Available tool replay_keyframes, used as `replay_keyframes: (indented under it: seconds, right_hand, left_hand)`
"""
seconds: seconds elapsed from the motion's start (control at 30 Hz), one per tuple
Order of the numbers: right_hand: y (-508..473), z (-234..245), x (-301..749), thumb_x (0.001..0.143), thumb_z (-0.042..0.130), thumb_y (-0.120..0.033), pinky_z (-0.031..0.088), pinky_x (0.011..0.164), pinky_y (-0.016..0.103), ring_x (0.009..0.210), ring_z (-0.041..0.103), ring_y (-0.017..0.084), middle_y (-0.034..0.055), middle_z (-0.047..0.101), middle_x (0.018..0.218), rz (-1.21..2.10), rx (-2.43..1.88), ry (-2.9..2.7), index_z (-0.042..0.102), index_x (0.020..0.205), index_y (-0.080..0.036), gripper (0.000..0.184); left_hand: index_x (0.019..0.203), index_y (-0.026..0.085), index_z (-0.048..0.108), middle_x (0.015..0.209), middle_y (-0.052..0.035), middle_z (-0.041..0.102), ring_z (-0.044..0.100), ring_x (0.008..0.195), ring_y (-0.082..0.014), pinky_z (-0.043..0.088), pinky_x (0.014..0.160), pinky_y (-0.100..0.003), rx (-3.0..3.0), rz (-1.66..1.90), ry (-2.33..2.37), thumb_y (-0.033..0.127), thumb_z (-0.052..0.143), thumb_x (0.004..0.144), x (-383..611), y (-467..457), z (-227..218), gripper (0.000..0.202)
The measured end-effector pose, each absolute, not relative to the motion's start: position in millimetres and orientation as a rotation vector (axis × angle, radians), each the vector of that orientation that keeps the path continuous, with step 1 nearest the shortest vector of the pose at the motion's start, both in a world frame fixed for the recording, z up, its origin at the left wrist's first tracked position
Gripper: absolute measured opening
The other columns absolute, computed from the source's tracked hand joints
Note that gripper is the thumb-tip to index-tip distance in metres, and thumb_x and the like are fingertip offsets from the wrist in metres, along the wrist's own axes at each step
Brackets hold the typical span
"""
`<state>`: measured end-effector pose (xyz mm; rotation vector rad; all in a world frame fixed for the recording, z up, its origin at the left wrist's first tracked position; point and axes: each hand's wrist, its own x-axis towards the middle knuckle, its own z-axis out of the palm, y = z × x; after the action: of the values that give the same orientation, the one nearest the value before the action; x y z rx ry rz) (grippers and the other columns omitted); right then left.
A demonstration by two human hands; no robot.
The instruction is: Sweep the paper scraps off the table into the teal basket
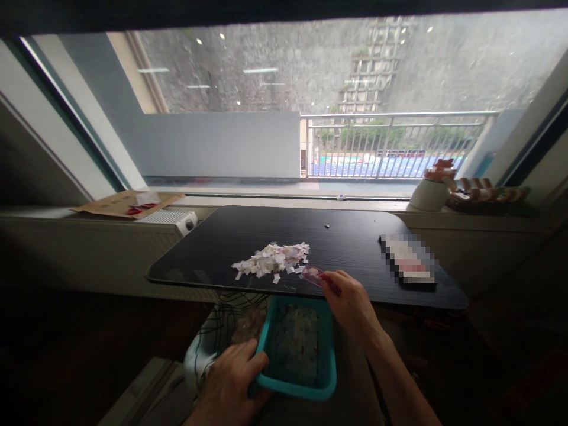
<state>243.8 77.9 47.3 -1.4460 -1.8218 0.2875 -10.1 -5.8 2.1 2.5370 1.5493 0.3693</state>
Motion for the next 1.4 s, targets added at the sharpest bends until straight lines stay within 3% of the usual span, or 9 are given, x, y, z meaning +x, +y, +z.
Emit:
replay_keyframes:
  seconds: [0.73, 1.4]
  right_hand:
    - [54, 55, 198, 0.089, 0.044, -0.028, 0.044, 0.060, 0.024, 0.067, 0.057, 0.014, 0.0035, 0.063, 0.082, 0.487, -1.238, -1.923, 0.067, 0.092, -0.021, 0.024]
    - [73, 63, 222, 0.084, 0.047, -0.028, 0.044, 0.057, 0.026, 0.061, 0.057, 0.015, 0.0037, 0.066, 0.077, 0.214, -1.464, -1.904, 0.067, 0.084, -0.020, 0.022]
  left_hand:
    - [0.088, 0.025, 0.057, 0.092, -0.0014, 0.055, 0.050, 0.084, -0.0227, 0.037, 0.071, -0.034, 2.554, 0.205, 1.426, 0.032, 0.069, 0.073, 6, -5, 7, 0.020]
    - [0.082, 0.024, 0.057, 0.089, -0.0014, 0.055, 0.049, 0.081, -0.0217, 0.034, 0.068, -0.033, 2.555, 0.289, 1.444, 0.030, 0.070, 0.071, -1, -6, 2, 0.018]
